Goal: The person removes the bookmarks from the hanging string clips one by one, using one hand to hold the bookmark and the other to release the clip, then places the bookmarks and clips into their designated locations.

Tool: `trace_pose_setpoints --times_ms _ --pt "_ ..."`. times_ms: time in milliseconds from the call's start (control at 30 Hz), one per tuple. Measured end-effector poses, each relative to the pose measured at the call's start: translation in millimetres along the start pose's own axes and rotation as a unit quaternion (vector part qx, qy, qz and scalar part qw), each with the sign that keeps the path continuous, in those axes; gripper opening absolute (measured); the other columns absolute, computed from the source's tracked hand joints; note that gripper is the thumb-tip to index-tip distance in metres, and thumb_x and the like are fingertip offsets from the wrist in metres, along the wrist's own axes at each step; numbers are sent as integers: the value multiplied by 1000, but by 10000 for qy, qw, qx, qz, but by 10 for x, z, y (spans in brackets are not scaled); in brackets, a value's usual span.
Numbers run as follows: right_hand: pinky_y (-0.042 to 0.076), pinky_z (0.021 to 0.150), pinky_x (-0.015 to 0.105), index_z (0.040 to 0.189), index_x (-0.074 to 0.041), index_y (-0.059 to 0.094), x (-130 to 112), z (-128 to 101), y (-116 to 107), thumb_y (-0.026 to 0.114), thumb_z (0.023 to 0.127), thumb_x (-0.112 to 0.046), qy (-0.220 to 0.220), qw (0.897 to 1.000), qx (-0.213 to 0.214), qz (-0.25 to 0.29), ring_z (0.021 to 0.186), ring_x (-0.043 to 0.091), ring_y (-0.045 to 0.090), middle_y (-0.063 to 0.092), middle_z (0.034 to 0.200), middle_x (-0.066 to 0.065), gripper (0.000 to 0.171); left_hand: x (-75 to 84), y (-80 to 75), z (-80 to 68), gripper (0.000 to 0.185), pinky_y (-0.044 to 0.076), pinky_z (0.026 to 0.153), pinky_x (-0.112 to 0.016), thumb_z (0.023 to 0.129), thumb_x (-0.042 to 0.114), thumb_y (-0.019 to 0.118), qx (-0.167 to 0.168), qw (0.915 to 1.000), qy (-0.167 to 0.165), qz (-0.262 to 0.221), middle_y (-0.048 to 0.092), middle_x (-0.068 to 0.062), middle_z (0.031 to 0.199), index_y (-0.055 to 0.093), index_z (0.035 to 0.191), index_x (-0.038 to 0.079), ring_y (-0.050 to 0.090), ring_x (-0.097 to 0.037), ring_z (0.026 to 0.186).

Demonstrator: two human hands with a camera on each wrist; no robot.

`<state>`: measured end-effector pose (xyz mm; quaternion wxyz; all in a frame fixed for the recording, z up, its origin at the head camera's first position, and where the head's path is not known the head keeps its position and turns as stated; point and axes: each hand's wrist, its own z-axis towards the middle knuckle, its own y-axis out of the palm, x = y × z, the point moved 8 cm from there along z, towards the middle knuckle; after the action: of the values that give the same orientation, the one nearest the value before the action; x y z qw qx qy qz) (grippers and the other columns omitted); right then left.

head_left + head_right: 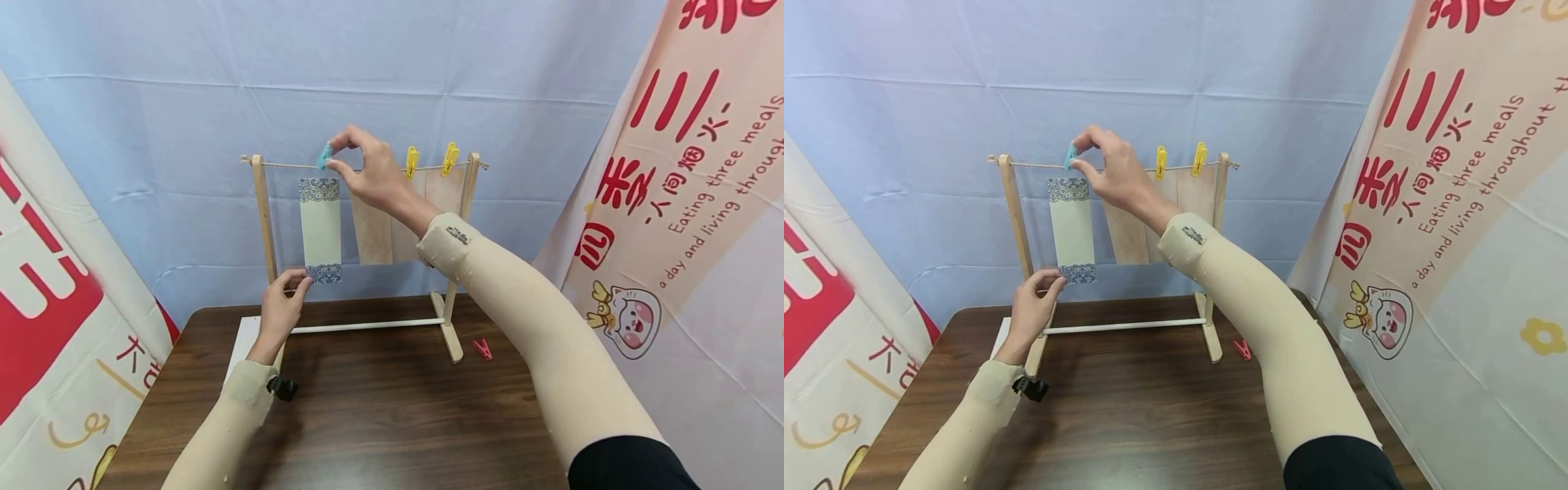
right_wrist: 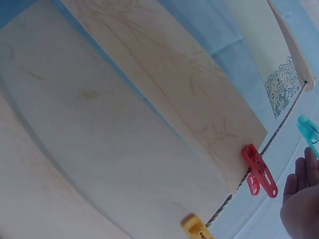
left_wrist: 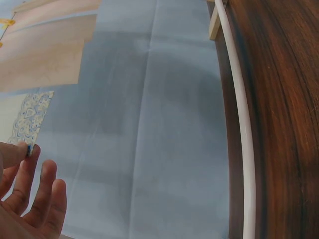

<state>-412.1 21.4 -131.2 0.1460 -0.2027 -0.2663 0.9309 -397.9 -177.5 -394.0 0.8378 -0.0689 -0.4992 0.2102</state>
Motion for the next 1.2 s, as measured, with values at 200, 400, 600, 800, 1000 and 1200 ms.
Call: trace_pose_setpoints --times_ms 200,400,600,800,1000,1200 --pt "47 106 22 121 -2 66 -3 -51 13 78 101 -14 14 10000 -23 -18 119 19 64 72 119 8 26 -4 -8 -15 22 56 90 -42 106 18 72 -66 10000 -26 -43 77 -17 108 75 123 3 70 -30 100" --pt "47 107 23 122 0 68 -22 -108 27 79 100 -12 -193 9998 47 13 116 21 67 73 118 9 27 -4 -23 -46 22 56 90 -42 106 17 72 -63 10000 -50 31 77 -17 107 75 122 3 70 -30 100" --pt "47 107 25 122 -1 68 -59 -158 40 79 100 -13 -301 9995 38 54 117 19 66 73 118 8 27 -48 -21 -74 23 56 91 -42 106 17 71 -83 9998 -126 110 77 -17 109 74 124 3 70 -30 101" --pt "47 108 28 121 -1 68 -101 -186 54 78 100 -12 -461 9989 -2 112 118 20 66 74 118 8 25 -65 -37 -92 22 55 88 -34 106 15 72 -31 9999 -116 115 78 -17 108 75 123 2 71 -30 100" --pt "45 80 31 121 -2 68 -97 -225 60 78 100 -15 -394 9992 -50 108 110 17 64 74 119 7 26 -101 -43 -108 20 52 83 -19 105 15 73 30 9999 -64 148 79 -16 107 76 121 2 72 -29 98" --pt "44 76 36 122 -3 69 -75 -280 53 79 100 -15 -292 9994 -56 179 104 17 61 74 120 7 27 -116 -49 -127 19 51 81 -18 104 13 74 85 9999 -32 130 79 -16 105 76 119 3 73 -31 96"
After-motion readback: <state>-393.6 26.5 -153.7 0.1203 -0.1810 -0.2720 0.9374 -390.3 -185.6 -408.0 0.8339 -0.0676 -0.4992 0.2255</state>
